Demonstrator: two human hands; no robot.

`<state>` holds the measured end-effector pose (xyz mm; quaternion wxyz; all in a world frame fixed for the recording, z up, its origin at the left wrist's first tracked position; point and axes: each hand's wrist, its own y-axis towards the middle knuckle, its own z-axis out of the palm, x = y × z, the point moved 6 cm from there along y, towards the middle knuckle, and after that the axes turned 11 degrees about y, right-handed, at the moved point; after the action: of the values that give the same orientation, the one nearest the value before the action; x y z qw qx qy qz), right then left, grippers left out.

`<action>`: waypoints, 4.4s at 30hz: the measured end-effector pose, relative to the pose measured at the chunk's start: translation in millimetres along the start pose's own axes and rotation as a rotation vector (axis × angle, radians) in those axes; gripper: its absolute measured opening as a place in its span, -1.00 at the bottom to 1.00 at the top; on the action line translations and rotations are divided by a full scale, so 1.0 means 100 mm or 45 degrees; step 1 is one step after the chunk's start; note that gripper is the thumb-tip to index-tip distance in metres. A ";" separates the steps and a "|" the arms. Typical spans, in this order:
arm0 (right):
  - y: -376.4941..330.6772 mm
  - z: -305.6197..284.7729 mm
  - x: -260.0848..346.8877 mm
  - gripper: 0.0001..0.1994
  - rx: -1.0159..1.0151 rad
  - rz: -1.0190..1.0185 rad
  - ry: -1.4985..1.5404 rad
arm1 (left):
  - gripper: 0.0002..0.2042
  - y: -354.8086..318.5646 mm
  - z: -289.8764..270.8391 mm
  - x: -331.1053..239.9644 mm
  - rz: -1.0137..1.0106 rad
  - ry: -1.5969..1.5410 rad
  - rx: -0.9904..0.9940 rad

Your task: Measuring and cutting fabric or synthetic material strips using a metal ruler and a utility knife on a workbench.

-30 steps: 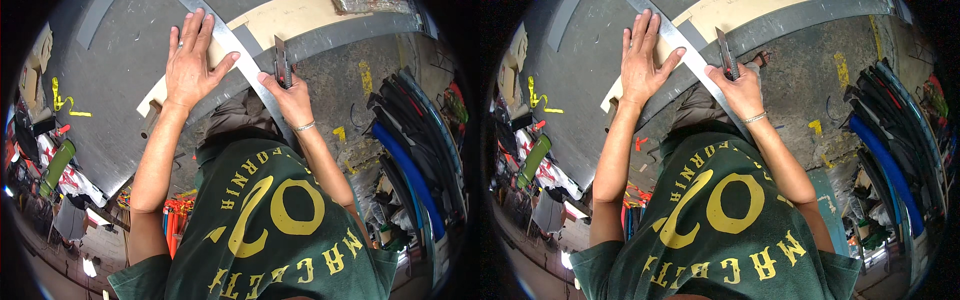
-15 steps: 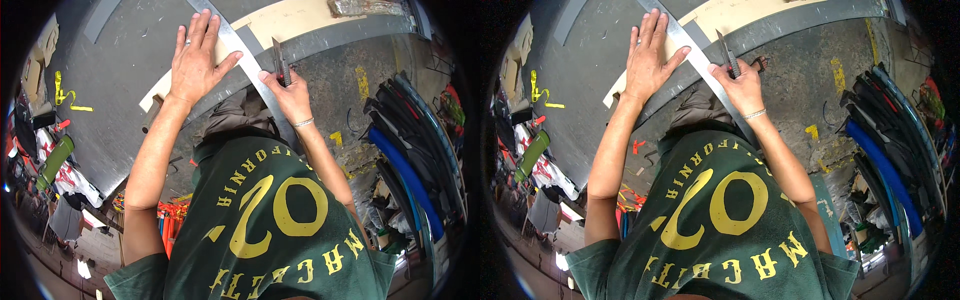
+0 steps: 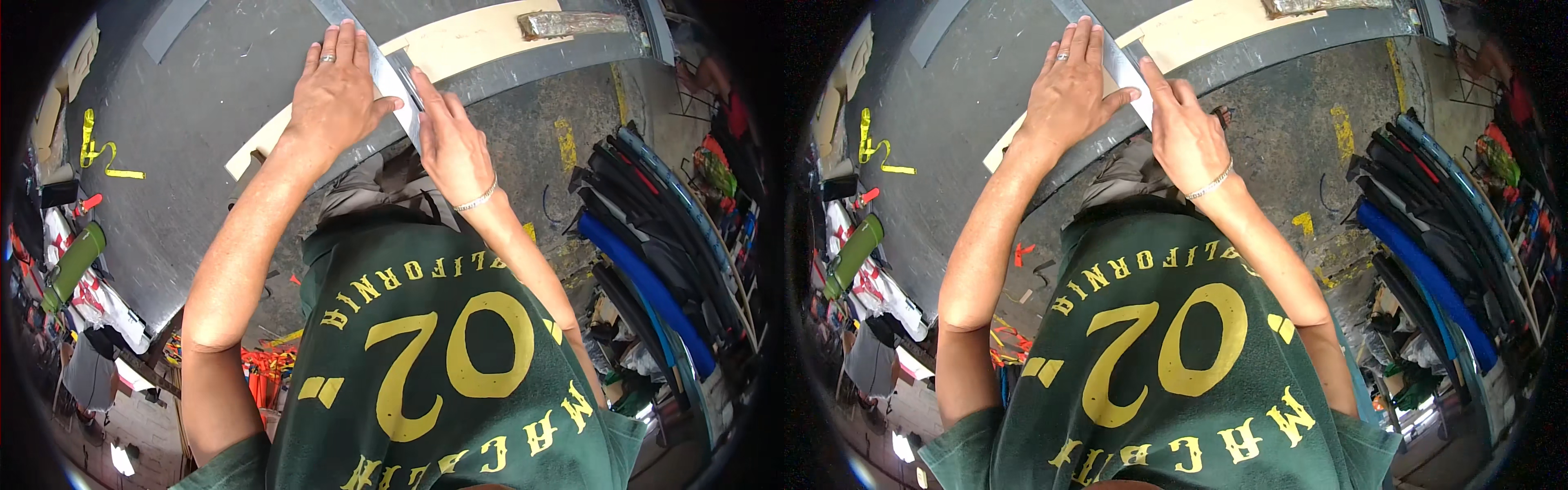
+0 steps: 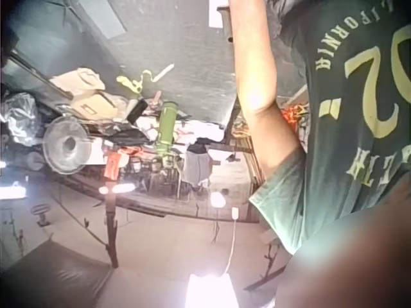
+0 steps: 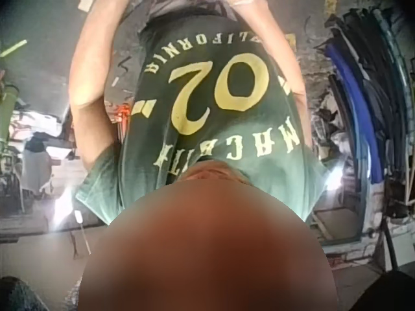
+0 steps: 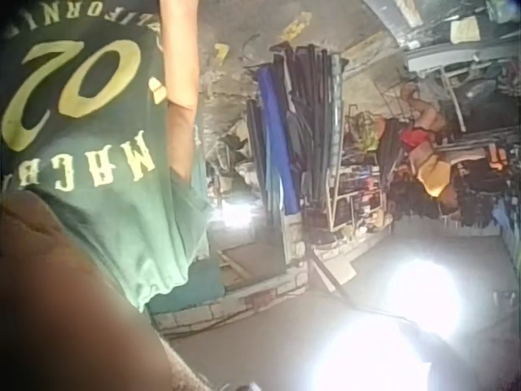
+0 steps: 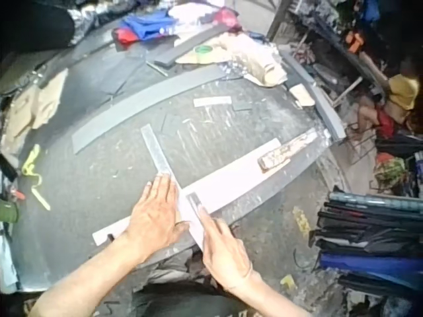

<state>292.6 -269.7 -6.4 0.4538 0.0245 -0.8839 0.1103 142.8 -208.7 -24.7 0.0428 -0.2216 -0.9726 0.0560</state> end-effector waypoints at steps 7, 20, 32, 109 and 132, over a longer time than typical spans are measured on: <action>0.06 0.00 0.01 -0.41 0.052 -0.026 -0.077 | -0.06 0.09 -0.01 -0.12 0.016 0.223 0.239; 0.07 0.01 0.03 -0.39 0.127 -0.003 -0.201 | -0.08 0.04 -0.11 -0.14 0.138 -0.149 -0.441; -0.03 -0.03 0.09 -0.38 0.213 0.099 -0.238 | -0.12 0.24 -0.40 -0.26 0.137 0.430 0.762; 0.05 -0.09 -0.04 -0.42 0.031 -0.047 -0.012 | -0.14 0.30 -0.44 -0.31 0.112 0.389 0.802; -0.02 -0.15 0.06 -0.41 0.181 0.037 -0.165 | -0.26 0.09 -0.17 -0.13 0.261 -0.239 -0.089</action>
<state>301.3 -268.4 6.9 0.3914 0.0510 -0.9015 0.1774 160.0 -205.3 -9.6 -0.0620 -0.3150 -0.9459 0.0468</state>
